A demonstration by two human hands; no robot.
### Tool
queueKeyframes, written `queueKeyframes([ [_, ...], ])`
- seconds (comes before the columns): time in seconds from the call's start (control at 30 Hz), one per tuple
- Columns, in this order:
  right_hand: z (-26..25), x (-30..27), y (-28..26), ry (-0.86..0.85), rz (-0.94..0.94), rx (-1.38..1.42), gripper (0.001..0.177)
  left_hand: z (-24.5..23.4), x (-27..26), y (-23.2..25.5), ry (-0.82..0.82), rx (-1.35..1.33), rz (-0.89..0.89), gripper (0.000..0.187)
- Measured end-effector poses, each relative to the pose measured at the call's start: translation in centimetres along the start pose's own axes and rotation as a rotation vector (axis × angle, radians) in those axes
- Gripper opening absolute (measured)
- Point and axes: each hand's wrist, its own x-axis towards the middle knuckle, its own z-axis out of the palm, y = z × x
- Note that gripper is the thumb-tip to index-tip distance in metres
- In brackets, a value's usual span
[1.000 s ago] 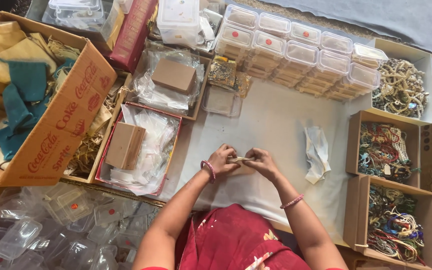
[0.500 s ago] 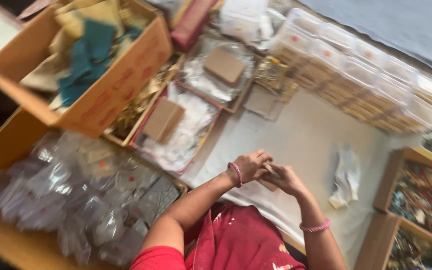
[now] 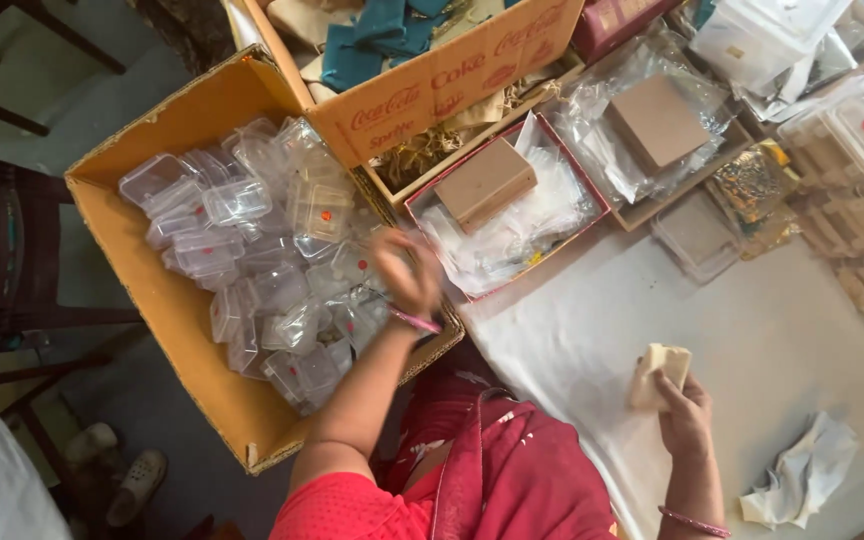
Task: The person picks up jewelry items from boxes, wipes them with a white cloth, and places them into small plastic bags. They then put the bags into small cardboard boxes and finally into clear plastic containers, stacking them on the table.
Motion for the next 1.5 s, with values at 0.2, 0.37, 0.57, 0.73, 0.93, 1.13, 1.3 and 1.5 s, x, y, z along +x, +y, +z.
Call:
queueKeyframes([
  [0.2,-0.2,-0.7,0.6,0.119,0.038,0.211,0.043,-13.6,-0.4,-20.7,0.229,0.657,-0.646,0.041],
  [0.37,0.3,-0.7,0.7,0.172,0.037,0.207,0.044,-12.6,-5.3,-26.9,-0.147,0.803,-0.733,0.067],
  [0.57,0.2,-0.8,1.4,0.205,0.015,0.221,0.042,-10.5,-5.5,-25.6,0.134,0.699,-1.100,0.079],
  [0.73,0.3,-0.7,1.4,0.212,0.006,0.238,0.043,-9.5,-6.6,-26.0,0.248,0.414,-1.260,0.090],
  [0.93,0.6,-0.7,1.1,0.226,0.027,0.215,0.044,-8.6,-6.0,-23.5,0.523,0.259,-1.083,0.089],
  [1.13,0.4,-0.3,1.8,0.244,0.007,0.220,0.044,-5.5,-0.7,-12.3,0.571,0.072,-0.535,0.081],
  [1.3,-2.0,0.4,4.2,0.215,0.000,0.175,0.047,3.5,4.4,4.5,0.094,-0.003,0.336,0.085],
  [1.5,1.0,-1.2,3.6,0.284,-0.042,0.004,0.033,14.0,-2.3,9.1,-0.979,-0.014,0.250,0.071],
])
